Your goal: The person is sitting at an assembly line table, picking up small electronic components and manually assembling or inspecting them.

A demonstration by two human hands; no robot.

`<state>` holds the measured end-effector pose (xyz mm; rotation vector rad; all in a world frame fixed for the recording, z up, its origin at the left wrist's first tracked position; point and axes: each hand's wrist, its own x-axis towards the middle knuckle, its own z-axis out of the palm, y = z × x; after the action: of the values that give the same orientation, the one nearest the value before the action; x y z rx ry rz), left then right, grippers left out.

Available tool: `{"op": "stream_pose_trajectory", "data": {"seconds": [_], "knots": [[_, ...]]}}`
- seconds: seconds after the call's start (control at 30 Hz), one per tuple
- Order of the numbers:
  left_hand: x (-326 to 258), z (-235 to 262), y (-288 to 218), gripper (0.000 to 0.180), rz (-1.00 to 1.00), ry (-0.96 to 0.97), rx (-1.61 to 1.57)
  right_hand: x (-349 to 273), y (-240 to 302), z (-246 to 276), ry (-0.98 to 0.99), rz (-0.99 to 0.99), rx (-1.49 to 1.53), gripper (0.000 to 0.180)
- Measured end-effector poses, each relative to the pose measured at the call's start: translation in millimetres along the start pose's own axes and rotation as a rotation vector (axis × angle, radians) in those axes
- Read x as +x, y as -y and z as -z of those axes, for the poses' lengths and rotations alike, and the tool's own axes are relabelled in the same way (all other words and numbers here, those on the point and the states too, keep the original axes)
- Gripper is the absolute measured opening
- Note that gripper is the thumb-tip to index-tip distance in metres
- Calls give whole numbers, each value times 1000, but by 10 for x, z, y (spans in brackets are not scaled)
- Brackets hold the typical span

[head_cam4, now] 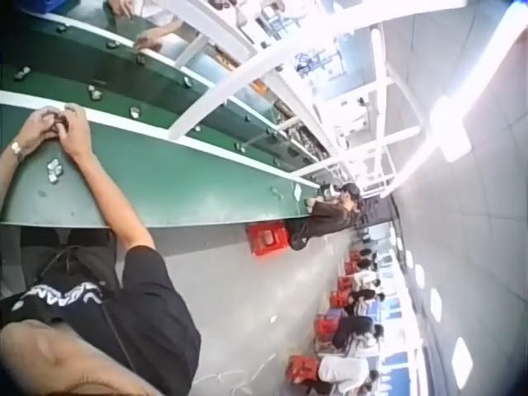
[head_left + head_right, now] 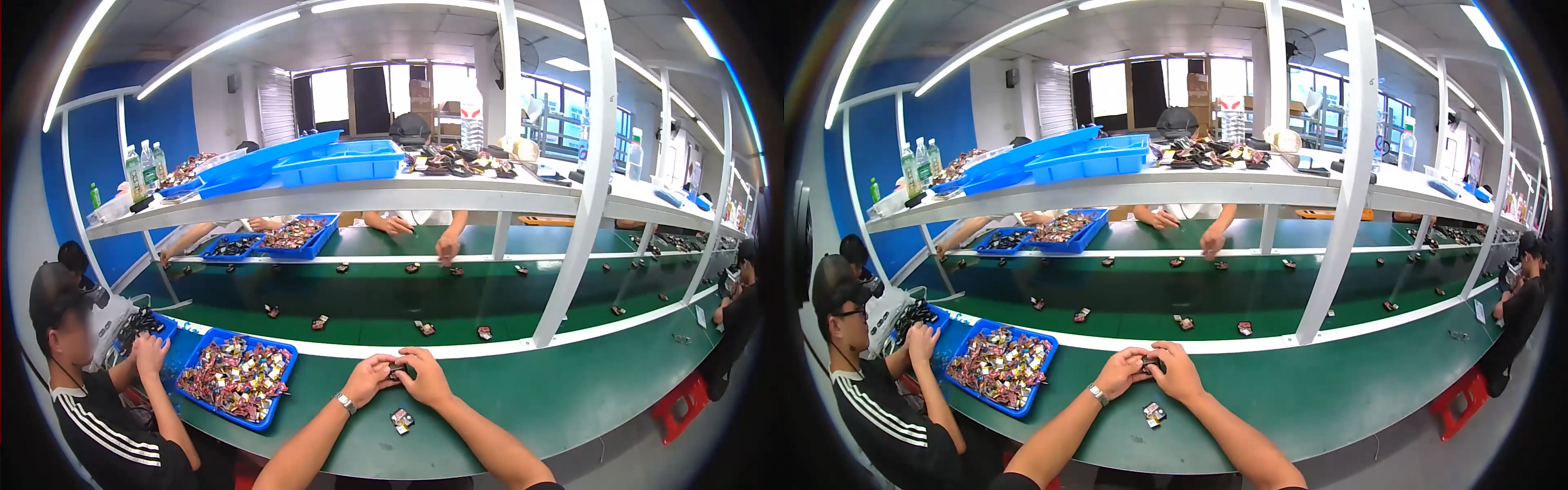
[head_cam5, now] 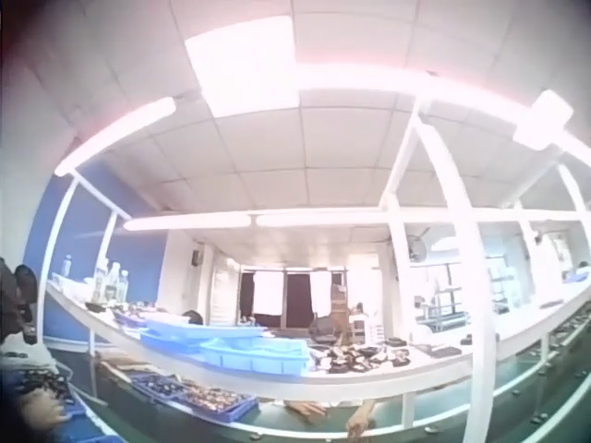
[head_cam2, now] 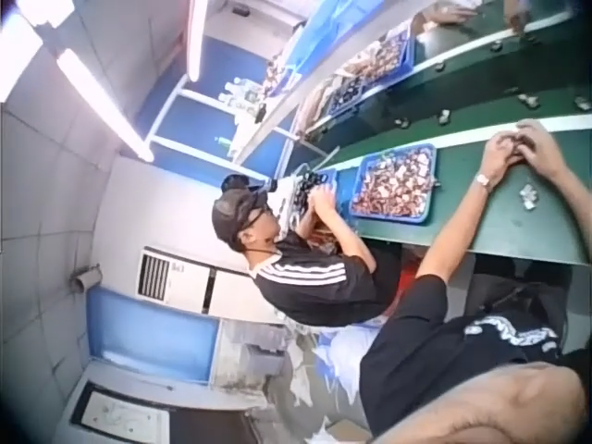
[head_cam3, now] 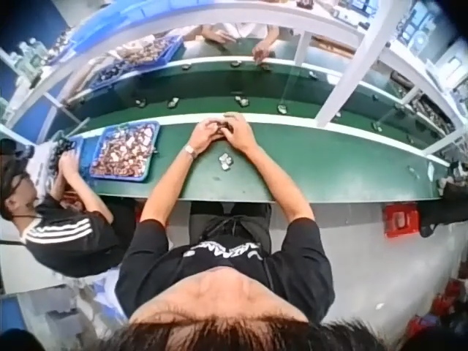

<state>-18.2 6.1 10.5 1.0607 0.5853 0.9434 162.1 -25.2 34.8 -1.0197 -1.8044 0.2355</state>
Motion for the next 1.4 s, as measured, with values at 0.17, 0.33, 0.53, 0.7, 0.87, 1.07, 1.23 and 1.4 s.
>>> {"op": "stream_pose_trajectory", "data": {"seconds": [0.17, 0.33, 0.53, 0.7, 0.87, 1.07, 1.23, 1.4], "knots": [[-108, 4, 40, 27, -2, -92, -5, -8, -11, -67, -22, 219, -97, 16], [-67, 71, 37, 26, -5, -70, -15, -4, 32, -96, -10, 185, -120, 17], [-50, 54, 46, 26, -23, -69, -10, 0, 26, -142, -26, 190, -245, 13], [-52, 50, 90, 25, -30, -98, 18, -21, 44, -190, -70, 180, -221, 19], [-68, -11, 52, 24, -46, -112, 39, -23, 40, -183, -67, 149, -219, 17], [-65, -23, 59, 24, -18, -126, 49, -32, 29, -199, -81, 152, -229, 17], [-47, -38, 74, 23, -59, -157, 80, -24, 68, -207, -78, 64, -181, 15], [-25, -94, 130, 21, -125, -231, 161, -17, -35, -201, -17, -181, 145, 20]]}}
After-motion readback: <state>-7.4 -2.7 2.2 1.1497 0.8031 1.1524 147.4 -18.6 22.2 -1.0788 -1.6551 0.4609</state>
